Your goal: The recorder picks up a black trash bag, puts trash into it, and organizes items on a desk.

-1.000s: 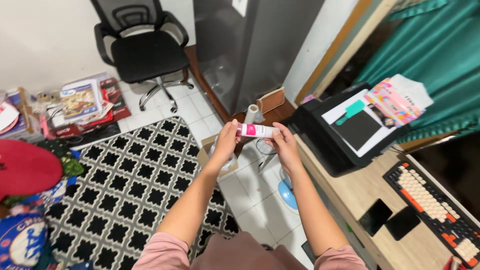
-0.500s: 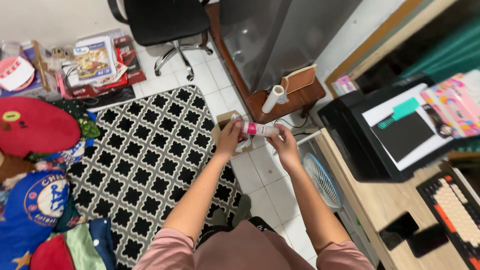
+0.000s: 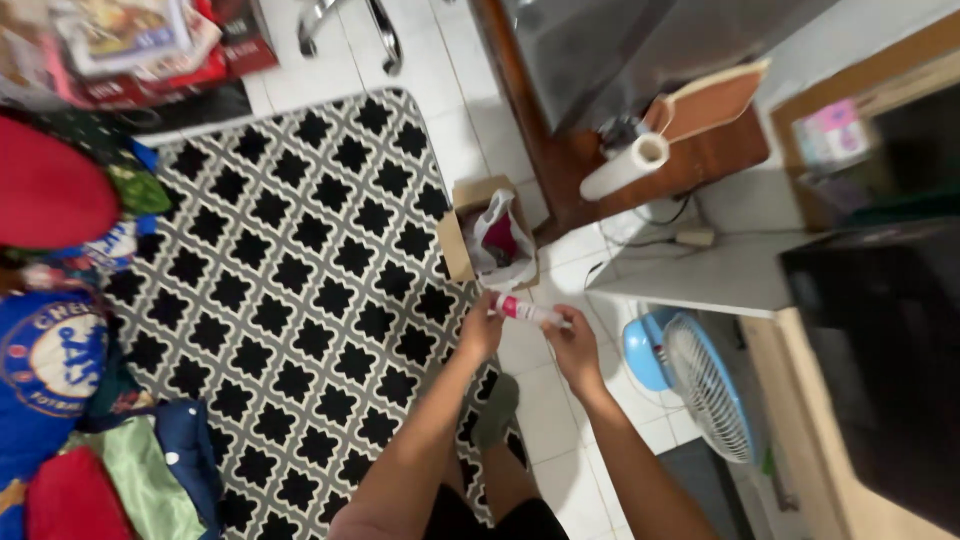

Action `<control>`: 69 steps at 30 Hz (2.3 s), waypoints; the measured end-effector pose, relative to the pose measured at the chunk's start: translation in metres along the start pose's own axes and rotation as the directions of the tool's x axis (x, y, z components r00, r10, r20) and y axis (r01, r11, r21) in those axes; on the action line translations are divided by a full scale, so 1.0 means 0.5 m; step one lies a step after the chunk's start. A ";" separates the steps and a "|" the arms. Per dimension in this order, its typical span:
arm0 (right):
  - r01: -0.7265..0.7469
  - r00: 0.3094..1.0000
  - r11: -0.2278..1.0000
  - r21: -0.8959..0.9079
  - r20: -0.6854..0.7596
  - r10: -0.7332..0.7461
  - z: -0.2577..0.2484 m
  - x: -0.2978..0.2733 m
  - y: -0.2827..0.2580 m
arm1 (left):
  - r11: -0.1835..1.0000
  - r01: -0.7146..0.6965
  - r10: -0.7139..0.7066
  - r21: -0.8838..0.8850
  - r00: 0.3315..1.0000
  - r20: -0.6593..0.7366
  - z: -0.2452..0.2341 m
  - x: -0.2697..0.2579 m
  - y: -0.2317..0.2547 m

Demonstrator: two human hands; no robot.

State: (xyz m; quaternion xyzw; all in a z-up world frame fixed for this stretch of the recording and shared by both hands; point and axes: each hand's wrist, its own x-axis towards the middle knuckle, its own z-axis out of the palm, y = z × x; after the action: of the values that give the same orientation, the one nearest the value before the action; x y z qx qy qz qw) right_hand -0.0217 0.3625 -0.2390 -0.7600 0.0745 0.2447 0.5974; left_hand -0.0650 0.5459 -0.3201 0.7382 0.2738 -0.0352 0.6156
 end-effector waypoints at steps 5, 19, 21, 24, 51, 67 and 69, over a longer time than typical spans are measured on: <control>0.005 0.995 0.995 -0.098 -0.098 -0.014 0.054 0.147 0.106 | 0.995 -0.082 0.086 -0.063 0.995 0.053 0.041 0.146 -0.142; 0.190 0.940 0.878 -0.440 -0.177 -0.293 0.135 0.337 0.219 | 0.998 0.063 -0.063 0.002 0.992 0.107 0.033 0.203 -0.150; 0.251 0.930 0.853 -0.457 -0.131 -0.344 0.133 0.324 0.223 | 0.999 0.022 -0.019 -0.036 0.995 0.093 0.042 0.191 -0.193; 0.143 0.966 0.923 -0.358 -0.154 -0.210 0.136 0.288 0.226 | 0.997 0.080 -0.077 -0.023 0.992 0.104 0.011 0.168 -0.116; 0.309 0.949 0.391 -0.867 0.310 -0.061 0.122 0.366 0.355 | 0.497 -0.310 -0.047 0.811 0.923 0.382 0.043 0.480 -0.196; 0.331 0.935 0.891 -0.311 -0.019 -0.354 0.101 0.300 0.167 | 0.768 -0.445 0.483 0.460 0.875 0.039 -0.080 0.414 -0.035; 0.300 0.938 0.893 -0.336 -0.069 -0.341 0.098 0.283 0.132 | 0.701 -0.559 0.602 0.443 0.797 0.054 -0.096 0.399 0.016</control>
State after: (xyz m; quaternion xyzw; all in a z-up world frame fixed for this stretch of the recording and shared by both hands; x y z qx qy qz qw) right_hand 0.0605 0.4157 -0.3700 -0.8625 -0.0549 0.1032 0.4923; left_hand 0.0941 0.6617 -0.3790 0.9058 0.0407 0.1351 0.3995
